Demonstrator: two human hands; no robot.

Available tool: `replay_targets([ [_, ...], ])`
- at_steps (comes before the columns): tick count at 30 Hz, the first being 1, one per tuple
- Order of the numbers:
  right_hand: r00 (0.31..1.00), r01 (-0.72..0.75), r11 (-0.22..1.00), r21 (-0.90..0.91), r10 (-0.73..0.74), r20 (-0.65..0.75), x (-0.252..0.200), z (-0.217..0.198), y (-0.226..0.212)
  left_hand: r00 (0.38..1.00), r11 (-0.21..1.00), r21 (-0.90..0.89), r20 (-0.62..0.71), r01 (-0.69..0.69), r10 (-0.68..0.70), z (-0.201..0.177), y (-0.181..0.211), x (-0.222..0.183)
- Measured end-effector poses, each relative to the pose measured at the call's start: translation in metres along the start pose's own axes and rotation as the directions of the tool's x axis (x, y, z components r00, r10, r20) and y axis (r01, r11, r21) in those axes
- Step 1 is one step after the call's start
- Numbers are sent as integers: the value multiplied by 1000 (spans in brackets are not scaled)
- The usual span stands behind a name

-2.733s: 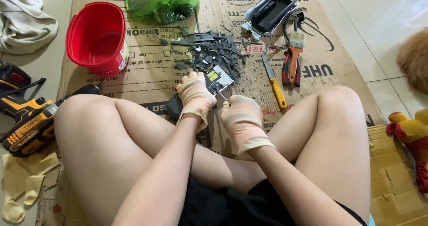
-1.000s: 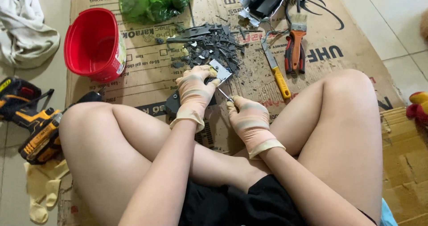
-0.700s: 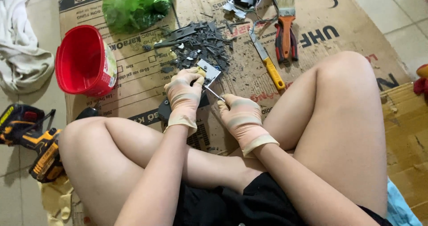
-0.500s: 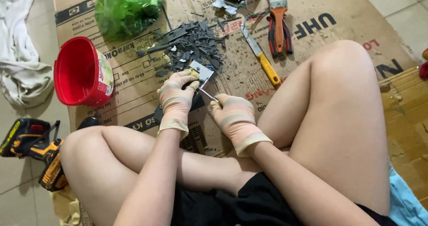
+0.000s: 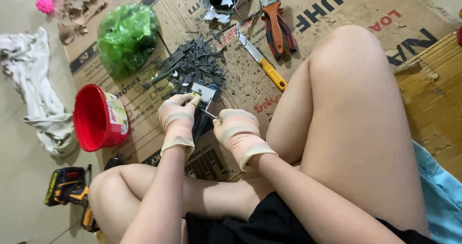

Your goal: Disassembling a small electronic component, likely an optical drive assembly, using a screwdriver while sitting on the floor.

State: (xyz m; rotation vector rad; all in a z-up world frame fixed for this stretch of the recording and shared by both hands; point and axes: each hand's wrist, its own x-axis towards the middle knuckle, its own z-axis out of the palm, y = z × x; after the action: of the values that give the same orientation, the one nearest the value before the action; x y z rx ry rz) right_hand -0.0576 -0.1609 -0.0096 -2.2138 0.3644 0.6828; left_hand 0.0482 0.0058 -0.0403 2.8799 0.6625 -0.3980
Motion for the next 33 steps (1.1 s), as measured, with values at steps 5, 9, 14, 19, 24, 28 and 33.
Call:
replay_targets([
  [5, 1000, 18, 1000, 6, -18, 2, 6, 4, -1, 995, 997, -1, -64, -72, 72, -42, 27, -25],
  [9, 999, 53, 998, 26, -53, 6, 0, -4, -1, 993, 994, 20, -63, -103, 104, -48, 39, -17],
  [14, 999, 51, 999, 11, -51, 11, 3, -1, 0, 994, 987, -126, -59, -99, 92, -64, 56, -24],
  [19, 999, 52, 999, -2, -52, 11, 9, 6, -3, 989, 985, -119, -93, -126, 116, -49, 52, -20],
  [24, 998, 59, 998, -2, -59, 0, 10, 8, -12, 918, 906, 164, -6, -391, 397, -54, 51, -106],
  [28, 998, 63, 997, 36, -62, -14, 10, 12, -10, 967, 894, 366, 99, -257, 237, -30, 35, -83],
  [33, 998, 60, 995, 84, -59, -17, -9, 7, 1, 992, 919, 384, 119, -85, 42, -15, 26, -64],
])
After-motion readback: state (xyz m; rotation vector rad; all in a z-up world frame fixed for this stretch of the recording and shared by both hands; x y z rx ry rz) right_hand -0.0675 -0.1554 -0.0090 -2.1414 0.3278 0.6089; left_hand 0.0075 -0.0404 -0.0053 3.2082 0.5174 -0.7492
